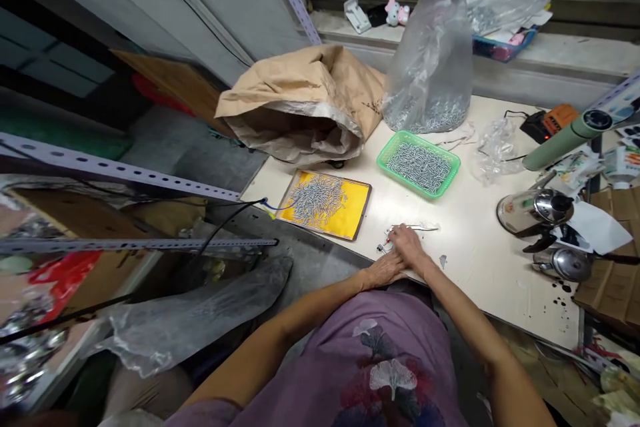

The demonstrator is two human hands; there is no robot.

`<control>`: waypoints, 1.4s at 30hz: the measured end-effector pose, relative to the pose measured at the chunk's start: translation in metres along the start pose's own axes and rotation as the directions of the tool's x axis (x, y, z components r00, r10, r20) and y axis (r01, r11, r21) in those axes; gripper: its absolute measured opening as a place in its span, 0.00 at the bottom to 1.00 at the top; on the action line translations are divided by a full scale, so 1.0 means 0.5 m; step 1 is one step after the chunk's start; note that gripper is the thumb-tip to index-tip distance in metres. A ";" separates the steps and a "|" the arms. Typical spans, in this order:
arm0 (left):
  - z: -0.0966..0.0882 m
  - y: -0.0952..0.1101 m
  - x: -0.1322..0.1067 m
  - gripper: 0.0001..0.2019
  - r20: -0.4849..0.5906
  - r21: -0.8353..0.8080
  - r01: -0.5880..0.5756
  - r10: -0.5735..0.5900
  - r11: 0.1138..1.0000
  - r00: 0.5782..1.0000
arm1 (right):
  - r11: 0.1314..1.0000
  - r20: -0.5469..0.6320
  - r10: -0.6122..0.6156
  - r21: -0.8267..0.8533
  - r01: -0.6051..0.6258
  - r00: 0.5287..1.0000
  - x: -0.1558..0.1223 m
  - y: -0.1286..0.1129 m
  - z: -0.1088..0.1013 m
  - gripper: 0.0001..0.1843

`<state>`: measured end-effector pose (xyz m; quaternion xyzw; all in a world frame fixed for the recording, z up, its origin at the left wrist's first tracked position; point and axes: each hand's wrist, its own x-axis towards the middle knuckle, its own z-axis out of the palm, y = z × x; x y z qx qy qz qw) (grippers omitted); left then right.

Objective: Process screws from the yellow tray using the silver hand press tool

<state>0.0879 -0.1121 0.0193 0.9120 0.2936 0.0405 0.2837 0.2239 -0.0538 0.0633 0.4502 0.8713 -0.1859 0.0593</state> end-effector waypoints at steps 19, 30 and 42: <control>-0.226 -0.248 -0.082 0.13 -0.278 -0.205 0.935 -0.934 0.288 0.227 | 0.950 -0.659 0.264 0.304 -0.072 0.704 0.118 0.060 -0.179 0.20; -0.226 -0.284 -0.044 0.08 -0.249 -0.175 0.950 -0.945 0.259 0.212 | 0.896 -0.139 0.360 0.328 -0.300 0.922 -0.077 0.011 0.030 0.16; -0.210 -0.251 -0.080 0.09 -0.275 -0.261 0.926 -0.940 0.274 0.201 | 0.912 -0.152 0.385 0.212 -0.350 0.910 -0.101 -0.025 0.083 0.15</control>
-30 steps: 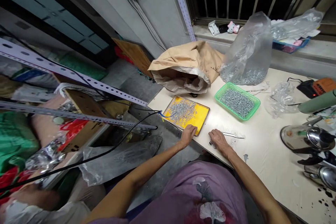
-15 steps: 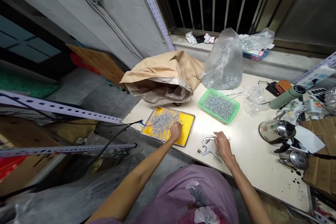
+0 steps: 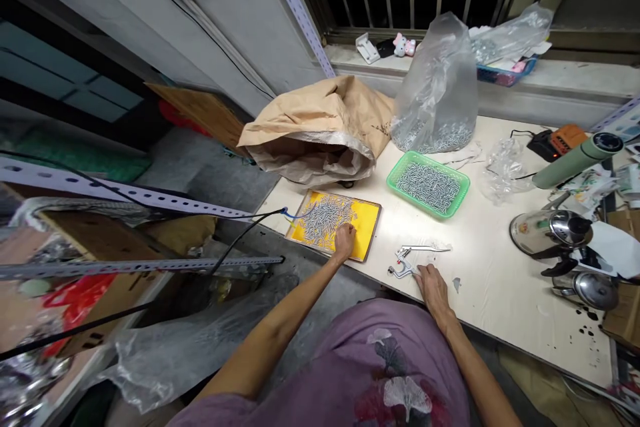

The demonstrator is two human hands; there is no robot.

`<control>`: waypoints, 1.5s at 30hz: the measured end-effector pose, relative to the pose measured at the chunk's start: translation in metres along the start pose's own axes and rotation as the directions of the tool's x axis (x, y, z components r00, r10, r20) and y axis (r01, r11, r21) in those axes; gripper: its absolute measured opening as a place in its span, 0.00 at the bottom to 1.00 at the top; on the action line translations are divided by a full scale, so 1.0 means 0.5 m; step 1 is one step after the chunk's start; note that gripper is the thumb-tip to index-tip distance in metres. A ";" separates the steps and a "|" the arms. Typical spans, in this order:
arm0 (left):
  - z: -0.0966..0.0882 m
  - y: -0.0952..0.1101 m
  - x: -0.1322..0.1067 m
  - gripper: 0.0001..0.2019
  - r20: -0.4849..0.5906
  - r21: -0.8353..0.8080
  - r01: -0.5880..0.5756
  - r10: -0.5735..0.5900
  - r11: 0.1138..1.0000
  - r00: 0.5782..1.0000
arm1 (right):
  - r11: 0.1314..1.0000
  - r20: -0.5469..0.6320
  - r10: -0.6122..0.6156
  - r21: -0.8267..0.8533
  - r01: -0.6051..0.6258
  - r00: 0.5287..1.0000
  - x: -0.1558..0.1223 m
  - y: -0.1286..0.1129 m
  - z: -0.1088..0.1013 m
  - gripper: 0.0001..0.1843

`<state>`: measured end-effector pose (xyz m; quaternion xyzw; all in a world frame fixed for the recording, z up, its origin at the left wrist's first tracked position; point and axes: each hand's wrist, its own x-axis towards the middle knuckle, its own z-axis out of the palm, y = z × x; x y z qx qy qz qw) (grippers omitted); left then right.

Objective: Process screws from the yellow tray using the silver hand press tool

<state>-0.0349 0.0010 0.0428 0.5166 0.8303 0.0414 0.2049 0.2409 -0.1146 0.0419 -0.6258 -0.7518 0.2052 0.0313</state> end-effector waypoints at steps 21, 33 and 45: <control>0.097 0.133 -0.190 0.03 0.685 -0.296 0.325 -0.037 0.898 0.727 | 0.979 0.181 0.090 -0.199 -0.053 0.979 0.012 0.006 -0.040 0.13; 0.103 0.145 -0.169 0.02 0.744 -0.098 0.225 -0.079 0.970 0.664 | 0.975 0.213 0.119 -0.212 -0.073 0.970 0.010 0.002 -0.032 0.16; 0.106 0.138 -0.166 0.04 0.735 -0.132 0.202 -0.041 0.970 0.677 | 0.979 0.066 -0.007 -0.202 0.020 0.998 0.047 0.086 -0.016 0.51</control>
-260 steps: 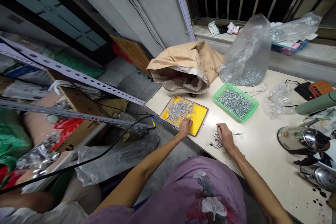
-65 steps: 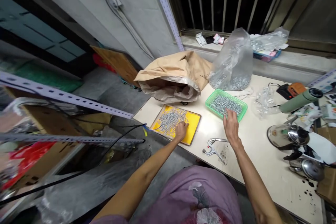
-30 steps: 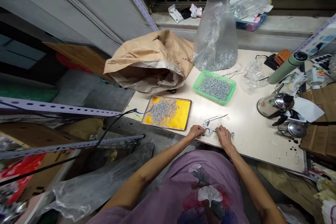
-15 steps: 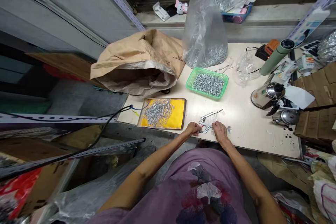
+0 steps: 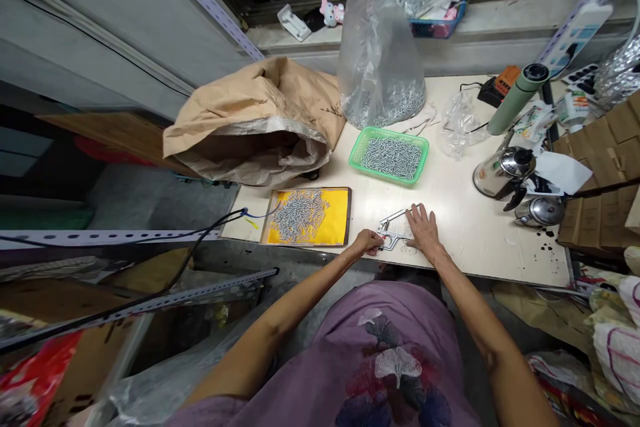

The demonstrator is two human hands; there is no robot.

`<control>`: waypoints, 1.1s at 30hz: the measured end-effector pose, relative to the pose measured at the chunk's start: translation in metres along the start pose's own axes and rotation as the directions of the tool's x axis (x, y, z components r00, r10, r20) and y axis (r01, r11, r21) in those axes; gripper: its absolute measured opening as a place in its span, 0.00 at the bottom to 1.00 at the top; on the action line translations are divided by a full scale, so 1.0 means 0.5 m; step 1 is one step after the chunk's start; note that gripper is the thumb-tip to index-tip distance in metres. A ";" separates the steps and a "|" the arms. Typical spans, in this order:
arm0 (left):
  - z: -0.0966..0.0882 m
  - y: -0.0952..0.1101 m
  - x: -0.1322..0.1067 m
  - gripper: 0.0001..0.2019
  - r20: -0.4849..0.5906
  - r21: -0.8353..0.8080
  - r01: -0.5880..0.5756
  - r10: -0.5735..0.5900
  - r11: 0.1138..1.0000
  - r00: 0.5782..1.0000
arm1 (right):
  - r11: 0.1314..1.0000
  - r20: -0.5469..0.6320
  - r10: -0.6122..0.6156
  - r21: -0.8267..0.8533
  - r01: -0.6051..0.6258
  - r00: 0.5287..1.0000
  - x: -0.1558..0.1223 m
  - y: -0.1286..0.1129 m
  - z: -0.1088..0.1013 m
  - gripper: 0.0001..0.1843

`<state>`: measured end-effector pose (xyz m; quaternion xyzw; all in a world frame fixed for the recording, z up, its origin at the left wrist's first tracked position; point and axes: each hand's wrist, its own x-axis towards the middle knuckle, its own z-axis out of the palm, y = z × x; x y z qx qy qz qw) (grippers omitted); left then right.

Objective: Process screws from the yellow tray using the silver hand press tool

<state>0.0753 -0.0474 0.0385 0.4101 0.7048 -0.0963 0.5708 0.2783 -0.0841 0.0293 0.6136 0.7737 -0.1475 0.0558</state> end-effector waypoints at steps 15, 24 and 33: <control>0.010 -0.012 -0.027 0.08 -0.110 0.172 -0.105 0.125 0.980 0.986 | 0.997 -0.035 -0.042 -0.068 0.040 0.998 0.016 -0.006 -0.012 0.30; 0.095 0.049 -0.019 0.20 0.071 0.774 -0.559 0.836 0.298 0.544 | 0.998 -0.055 0.055 -0.036 -0.057 0.997 -0.004 -0.032 -0.019 0.24; 0.094 0.071 0.022 0.09 0.240 0.780 -0.590 0.771 0.208 0.590 | 0.996 0.059 0.089 -0.018 -0.088 0.994 -0.010 -0.042 -0.026 0.15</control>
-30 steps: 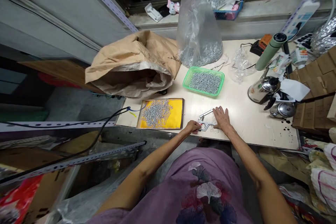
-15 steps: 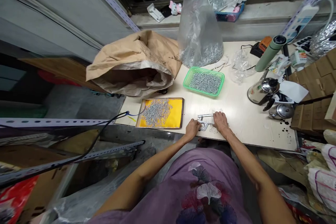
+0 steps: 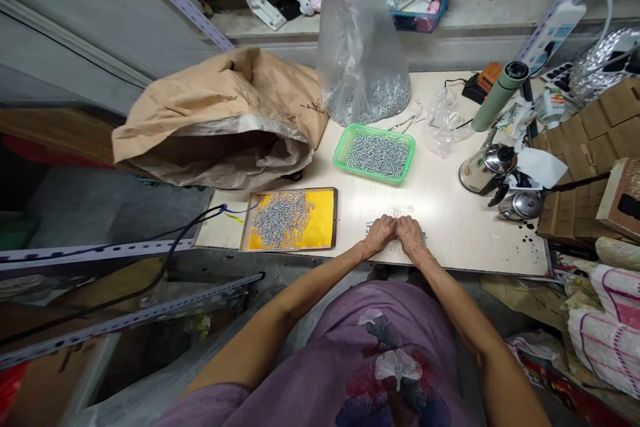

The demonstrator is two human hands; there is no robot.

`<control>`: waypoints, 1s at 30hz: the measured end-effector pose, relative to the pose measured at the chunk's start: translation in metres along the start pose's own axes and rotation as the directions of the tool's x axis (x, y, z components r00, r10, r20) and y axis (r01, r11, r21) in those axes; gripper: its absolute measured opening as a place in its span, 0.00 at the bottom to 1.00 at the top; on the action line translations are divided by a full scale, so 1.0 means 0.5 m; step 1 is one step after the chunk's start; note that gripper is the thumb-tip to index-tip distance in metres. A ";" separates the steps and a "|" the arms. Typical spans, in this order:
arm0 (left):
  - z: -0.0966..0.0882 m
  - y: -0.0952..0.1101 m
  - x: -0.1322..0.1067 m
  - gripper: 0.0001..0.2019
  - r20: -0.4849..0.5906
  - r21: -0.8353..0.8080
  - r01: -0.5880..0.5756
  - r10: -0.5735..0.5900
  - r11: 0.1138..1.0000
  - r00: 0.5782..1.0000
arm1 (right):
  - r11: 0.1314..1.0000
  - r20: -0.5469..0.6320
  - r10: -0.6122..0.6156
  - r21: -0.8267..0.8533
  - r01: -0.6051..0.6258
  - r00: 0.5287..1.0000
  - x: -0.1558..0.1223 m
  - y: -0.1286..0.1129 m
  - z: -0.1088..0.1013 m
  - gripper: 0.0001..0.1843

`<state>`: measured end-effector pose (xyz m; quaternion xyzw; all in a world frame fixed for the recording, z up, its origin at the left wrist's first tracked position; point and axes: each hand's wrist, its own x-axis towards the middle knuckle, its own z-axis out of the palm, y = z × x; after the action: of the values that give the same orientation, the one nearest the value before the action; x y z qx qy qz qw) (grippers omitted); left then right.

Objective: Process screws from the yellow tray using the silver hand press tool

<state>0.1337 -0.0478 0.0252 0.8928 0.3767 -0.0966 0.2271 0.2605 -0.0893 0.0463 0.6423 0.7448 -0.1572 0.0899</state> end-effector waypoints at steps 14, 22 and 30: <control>0.007 -0.007 0.040 0.11 0.081 -0.088 0.051 -0.044 0.995 0.996 | 0.999 0.103 -0.055 0.009 0.054 0.993 0.039 0.027 -0.023 0.15; 0.077 0.006 -0.040 0.19 -0.224 -0.106 -0.011 -0.013 0.994 0.974 | 0.988 -0.060 -0.151 0.015 0.152 0.987 0.013 0.054 -0.009 0.30; 0.121 0.010 -0.094 0.23 -0.274 -0.111 -0.122 0.087 0.986 0.958 | 0.989 -0.007 -0.103 -0.109 0.102 0.995 0.074 0.069 -0.052 0.14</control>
<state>0.1045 -0.1096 -0.0102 0.9001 0.3615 0.0613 0.2353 0.2904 -0.0414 0.0540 0.5983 0.7848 -0.1170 0.1116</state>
